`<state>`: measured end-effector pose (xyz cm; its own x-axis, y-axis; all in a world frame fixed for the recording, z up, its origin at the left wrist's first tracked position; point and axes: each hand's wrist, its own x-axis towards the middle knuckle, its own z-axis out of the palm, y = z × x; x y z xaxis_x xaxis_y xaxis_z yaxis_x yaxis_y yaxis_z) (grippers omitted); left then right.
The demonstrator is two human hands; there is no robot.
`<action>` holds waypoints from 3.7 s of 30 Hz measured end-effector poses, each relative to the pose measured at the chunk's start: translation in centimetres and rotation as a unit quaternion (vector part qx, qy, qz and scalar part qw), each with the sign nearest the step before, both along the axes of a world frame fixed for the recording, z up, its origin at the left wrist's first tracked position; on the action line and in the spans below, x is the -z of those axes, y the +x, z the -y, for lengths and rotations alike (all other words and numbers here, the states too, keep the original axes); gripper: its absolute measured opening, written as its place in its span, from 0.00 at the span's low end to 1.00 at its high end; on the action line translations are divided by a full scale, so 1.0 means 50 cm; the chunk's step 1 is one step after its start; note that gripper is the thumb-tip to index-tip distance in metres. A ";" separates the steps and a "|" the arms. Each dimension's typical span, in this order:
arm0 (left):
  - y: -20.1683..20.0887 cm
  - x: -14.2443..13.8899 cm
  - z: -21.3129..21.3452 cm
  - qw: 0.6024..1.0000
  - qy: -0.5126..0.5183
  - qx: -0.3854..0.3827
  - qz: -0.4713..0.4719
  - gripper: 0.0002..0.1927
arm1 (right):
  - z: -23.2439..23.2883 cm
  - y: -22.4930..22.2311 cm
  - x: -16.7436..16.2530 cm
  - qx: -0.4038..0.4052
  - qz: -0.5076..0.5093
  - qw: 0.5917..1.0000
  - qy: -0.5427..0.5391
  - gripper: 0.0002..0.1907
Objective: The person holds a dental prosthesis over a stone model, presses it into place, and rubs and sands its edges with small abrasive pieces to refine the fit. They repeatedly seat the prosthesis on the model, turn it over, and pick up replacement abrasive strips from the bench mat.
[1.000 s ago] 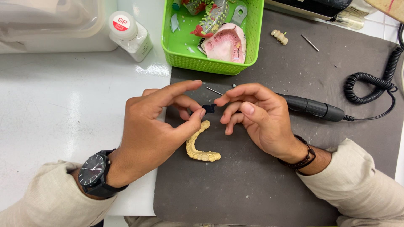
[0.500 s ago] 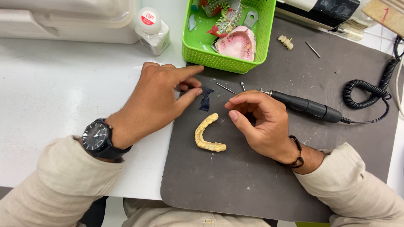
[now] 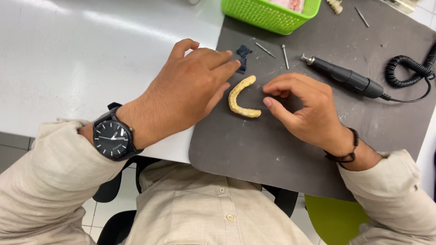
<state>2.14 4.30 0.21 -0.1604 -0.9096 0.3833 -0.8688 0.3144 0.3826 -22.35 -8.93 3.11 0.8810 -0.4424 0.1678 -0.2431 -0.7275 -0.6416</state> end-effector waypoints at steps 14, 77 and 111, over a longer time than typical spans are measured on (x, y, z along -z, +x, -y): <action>-0.048 0.009 -0.055 0.996 -0.073 0.056 0.012 0.26 | -0.057 -0.006 0.018 -0.021 0.001 1.000 -0.022 0.13; -0.040 -0.003 0.084 0.965 -0.051 0.145 -0.212 0.17 | 0.022 -0.057 0.059 0.038 0.085 0.960 0.265 0.13; -0.083 -0.010 0.060 0.842 0.164 0.120 -0.500 0.24 | 0.010 -0.061 0.018 -0.051 0.138 0.986 -0.081 0.20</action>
